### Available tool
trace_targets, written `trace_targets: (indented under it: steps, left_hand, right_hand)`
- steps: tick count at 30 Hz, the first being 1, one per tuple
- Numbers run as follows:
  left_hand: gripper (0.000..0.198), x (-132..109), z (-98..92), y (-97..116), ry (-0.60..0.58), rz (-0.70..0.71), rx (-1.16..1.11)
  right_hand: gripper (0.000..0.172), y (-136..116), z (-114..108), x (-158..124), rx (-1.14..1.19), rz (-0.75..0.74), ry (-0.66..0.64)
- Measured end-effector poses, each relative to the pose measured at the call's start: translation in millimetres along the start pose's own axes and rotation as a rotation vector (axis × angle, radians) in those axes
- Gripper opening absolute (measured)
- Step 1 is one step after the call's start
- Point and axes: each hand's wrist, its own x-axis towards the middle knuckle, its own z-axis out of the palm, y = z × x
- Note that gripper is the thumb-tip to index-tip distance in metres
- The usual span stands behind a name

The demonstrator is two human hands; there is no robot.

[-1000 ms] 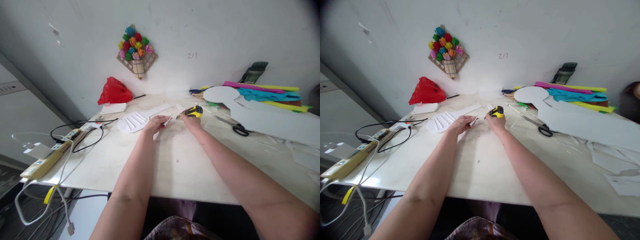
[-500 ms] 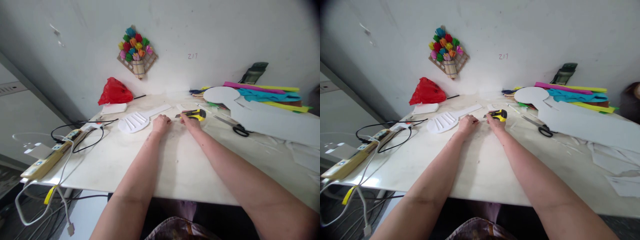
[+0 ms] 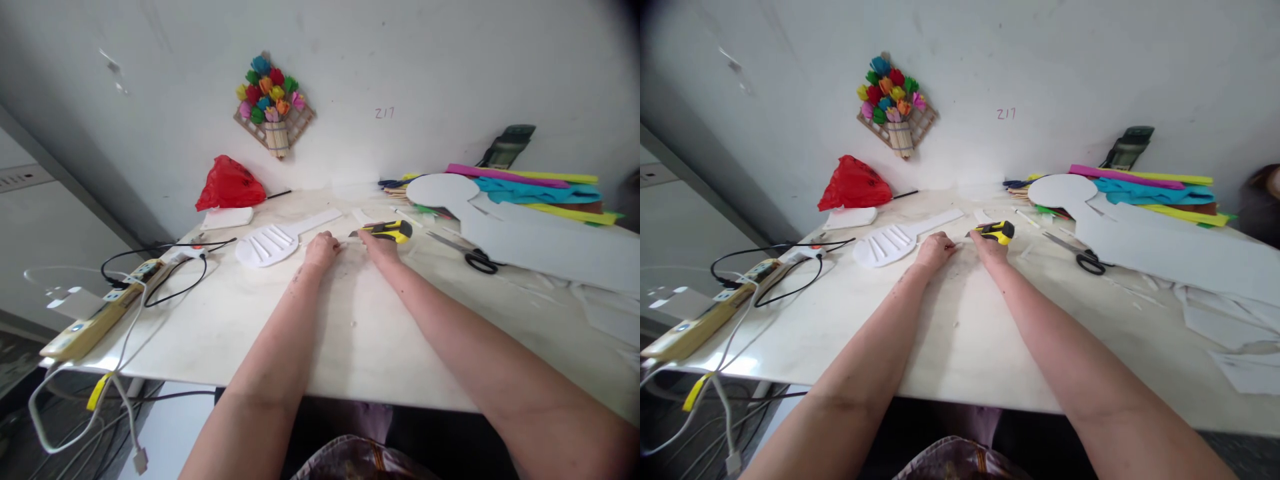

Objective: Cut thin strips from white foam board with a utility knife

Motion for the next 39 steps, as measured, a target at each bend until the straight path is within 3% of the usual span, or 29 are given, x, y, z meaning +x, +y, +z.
trace_targets:
  steps: [15, 31, 39]
  left_hand:
    - [0.023, -1, -1.9, 5, -0.029, -0.022, 0.044]
    - [0.022, 2, -0.7, -6, -0.005, -0.051, 0.032]
    - [0.024, 2, 0.0, -7, 0.003, -0.046, 0.028]
  right_hand:
    - [0.027, 24, 7, 18, 0.039, -0.092, -0.091]
    - [0.032, 12, 6, 4, 0.286, -0.079, -0.198]
    - [0.026, 8, 4, 0, 0.275, -0.094, -0.232]
